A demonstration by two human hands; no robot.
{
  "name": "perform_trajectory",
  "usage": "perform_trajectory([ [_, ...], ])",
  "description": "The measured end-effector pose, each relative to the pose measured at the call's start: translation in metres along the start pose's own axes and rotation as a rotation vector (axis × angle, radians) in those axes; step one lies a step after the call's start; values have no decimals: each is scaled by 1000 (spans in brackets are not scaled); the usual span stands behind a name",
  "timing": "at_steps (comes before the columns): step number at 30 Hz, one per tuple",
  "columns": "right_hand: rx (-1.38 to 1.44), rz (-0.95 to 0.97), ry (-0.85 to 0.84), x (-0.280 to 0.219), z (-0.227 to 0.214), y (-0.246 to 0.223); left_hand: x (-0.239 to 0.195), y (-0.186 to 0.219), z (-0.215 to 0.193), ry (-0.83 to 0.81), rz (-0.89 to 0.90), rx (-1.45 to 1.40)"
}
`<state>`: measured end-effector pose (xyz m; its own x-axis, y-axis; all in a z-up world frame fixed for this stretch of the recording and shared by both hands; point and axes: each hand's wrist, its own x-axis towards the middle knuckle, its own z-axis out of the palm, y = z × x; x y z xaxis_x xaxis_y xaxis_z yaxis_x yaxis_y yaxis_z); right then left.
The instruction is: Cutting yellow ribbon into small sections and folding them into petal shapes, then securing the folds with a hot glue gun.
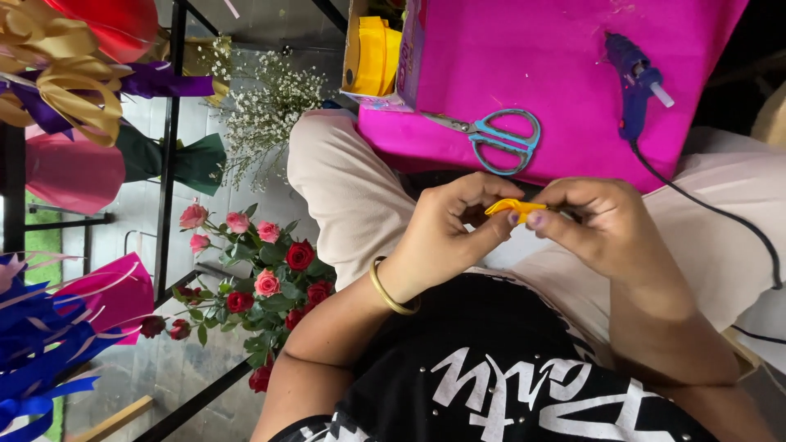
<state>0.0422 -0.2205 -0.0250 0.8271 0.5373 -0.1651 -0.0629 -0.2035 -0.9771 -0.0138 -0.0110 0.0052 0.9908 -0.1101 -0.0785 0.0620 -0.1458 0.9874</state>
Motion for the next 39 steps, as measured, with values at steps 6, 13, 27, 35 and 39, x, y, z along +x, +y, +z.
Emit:
perform_trajectory([
  [6, 56, -69, 3, -7, 10, -1, -5, 10, -9, -47, -18, -82],
  [13, -97, -195, 139, -33, 20, 56, -31, -60, -50, 117, 73, 65],
  [27, 53, 6, 306, -82, 21, 96, -129, -124, -74, 337, -206, 113],
  [35, 29, -216, 244, -73, 37, -4, -105, -82, -86, 128, 235, 280],
  [39, -143, -304, 111, -80, 57, -80, -97, 14, -77, -61, 379, 15],
])
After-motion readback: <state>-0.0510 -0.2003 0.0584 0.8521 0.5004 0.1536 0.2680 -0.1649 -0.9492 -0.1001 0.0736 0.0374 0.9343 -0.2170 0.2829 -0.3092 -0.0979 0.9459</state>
